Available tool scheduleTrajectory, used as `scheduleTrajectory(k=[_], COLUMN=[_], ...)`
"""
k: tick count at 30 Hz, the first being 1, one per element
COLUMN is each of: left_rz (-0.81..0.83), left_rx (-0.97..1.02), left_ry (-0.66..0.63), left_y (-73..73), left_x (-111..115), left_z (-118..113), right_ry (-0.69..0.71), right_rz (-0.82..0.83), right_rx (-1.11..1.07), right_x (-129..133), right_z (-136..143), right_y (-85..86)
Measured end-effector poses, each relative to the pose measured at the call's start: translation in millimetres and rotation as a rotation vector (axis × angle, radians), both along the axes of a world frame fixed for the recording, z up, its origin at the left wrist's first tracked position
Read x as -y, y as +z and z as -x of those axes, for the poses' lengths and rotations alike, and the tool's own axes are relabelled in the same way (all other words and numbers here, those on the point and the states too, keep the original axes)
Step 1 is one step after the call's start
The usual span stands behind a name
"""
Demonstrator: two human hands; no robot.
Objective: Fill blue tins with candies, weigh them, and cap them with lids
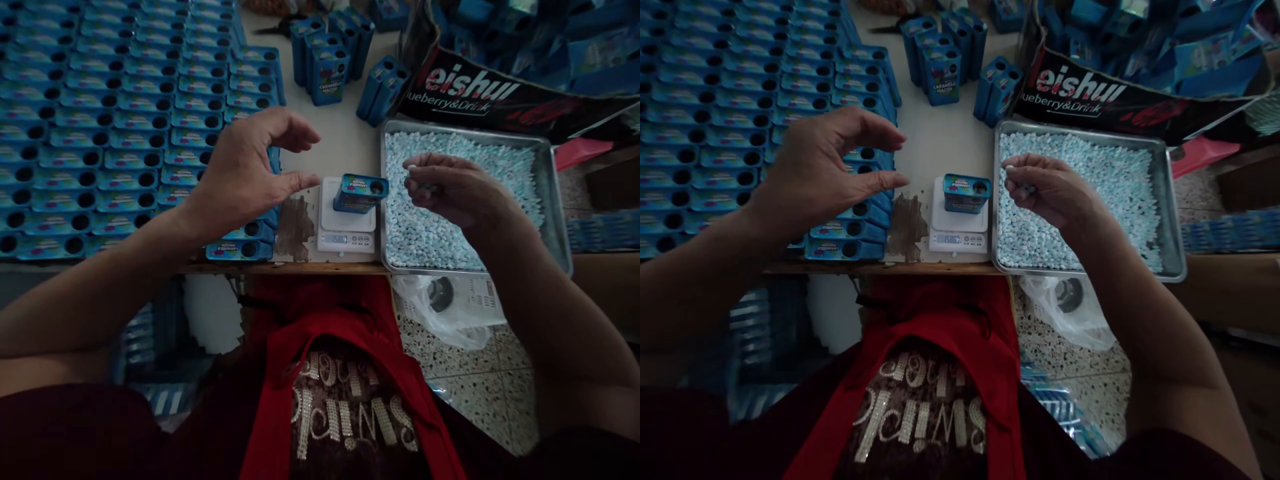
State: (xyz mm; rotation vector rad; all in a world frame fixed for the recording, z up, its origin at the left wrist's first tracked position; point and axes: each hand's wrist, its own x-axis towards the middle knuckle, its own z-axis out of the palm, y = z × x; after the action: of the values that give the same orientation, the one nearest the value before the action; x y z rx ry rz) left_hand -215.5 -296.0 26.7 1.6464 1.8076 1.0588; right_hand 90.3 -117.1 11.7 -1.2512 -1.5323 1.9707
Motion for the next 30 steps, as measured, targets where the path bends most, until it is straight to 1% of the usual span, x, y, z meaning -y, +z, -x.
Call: scheduleTrajectory(k=[5, 9, 13, 17, 20, 25, 27, 30], left_rz=[-0.019, 0.008, 0.035, 0.010, 0.013, 0.032, 0.028, 0.037], left_rx=[0.008, -0.004, 0.003, 0.006, -0.002, 0.010, 0.020, 0.010], left_ry=[-0.010, -0.035, -0.055, -0.085, -0.097, -0.120, -0.132, -0.138], left_y=[-0.8, -1.9, -9.0, -17.5, -20.8, -23.2, -24.3, -26.0], left_x=[-10, -18, -26, -31, -33, -32, -32, -31], left_z=[-8, -12, -14, -15, -14, -12, -12, -11], right_ry=[0.083, 0.155, 0.251, 0.314, 0.314, 0.318, 0.285, 0.198], right_rz=[-0.091, -0.171, -0.226, -0.248, -0.263, -0.275, -0.247, -0.163], right_rx=[-0.023, 0.024, 0.037, -0.011, -0.020, 0.038, 0.039, 0.020], right_x=[5, 5, 2, -1, -2, 0, 0, 0], right_z=[8, 12, 15, 18, 21, 23, 24, 25], right_y=[0.3, 1.6, 1.4, -2.1, -4.4, -6.7, -7.1, -5.5])
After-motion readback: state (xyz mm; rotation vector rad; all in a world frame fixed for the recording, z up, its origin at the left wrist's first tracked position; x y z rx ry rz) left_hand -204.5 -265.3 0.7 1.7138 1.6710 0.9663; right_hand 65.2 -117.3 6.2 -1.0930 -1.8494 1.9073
